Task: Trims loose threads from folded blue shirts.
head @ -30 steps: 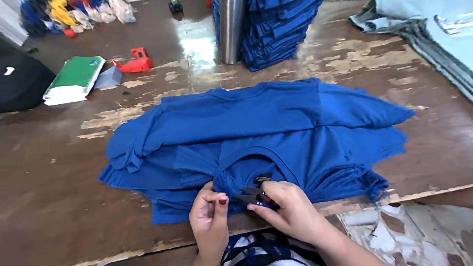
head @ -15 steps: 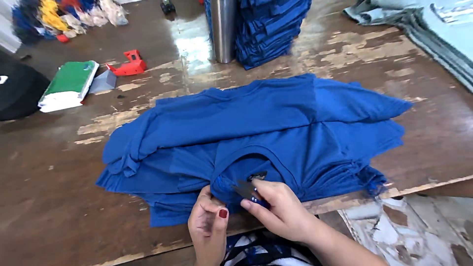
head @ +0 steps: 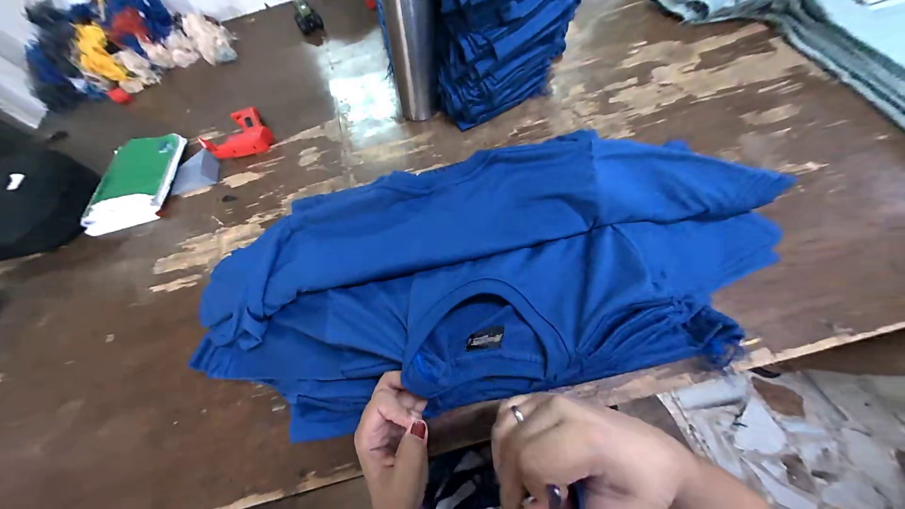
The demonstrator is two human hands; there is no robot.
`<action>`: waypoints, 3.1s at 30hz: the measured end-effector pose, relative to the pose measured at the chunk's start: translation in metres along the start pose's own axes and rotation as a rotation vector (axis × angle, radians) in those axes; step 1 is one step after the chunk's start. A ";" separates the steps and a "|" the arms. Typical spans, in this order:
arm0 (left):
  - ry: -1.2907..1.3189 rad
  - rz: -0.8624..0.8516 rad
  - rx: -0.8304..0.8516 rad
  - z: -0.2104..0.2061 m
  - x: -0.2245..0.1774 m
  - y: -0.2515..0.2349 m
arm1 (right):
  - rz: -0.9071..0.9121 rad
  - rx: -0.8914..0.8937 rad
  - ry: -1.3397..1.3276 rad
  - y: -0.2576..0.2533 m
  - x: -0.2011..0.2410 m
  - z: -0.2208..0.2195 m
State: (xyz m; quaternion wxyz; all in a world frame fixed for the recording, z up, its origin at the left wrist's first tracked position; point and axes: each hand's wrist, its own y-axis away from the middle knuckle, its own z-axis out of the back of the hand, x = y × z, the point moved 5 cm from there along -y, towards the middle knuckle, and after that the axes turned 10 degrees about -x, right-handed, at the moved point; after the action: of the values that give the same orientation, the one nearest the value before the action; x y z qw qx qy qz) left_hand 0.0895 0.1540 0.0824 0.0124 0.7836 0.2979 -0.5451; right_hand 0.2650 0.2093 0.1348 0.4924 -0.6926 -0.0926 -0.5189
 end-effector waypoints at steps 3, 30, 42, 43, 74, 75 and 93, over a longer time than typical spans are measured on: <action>-0.231 -0.119 -0.030 -0.006 -0.005 -0.001 | -0.051 -0.125 0.255 -0.001 -0.012 0.010; -1.047 -0.006 0.928 -0.023 -0.069 -0.033 | -0.444 -0.426 -0.563 -0.001 -0.068 0.000; -1.421 -0.437 0.228 0.015 -0.028 -0.066 | -0.143 -0.386 -0.050 0.019 -0.017 0.041; -1.411 -0.447 0.201 0.019 -0.025 -0.069 | -0.097 -0.432 0.087 0.025 -0.008 0.059; -1.339 -0.307 0.347 0.032 0.051 -0.309 | -0.403 -0.632 1.197 -0.058 -0.107 0.316; -1.345 -0.362 0.337 0.029 0.050 -0.308 | -0.355 -0.665 1.238 -0.056 -0.104 0.314; -0.338 -0.128 0.433 -0.111 0.036 -0.006 | -0.059 -0.501 0.762 0.068 0.026 0.107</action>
State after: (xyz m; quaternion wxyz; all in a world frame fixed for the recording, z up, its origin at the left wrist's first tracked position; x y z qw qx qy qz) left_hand 0.1887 0.2130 0.0981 -0.1401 0.6456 0.2171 -0.7187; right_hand 0.3870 0.2486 0.1182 0.2937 -0.5471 0.2037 -0.7569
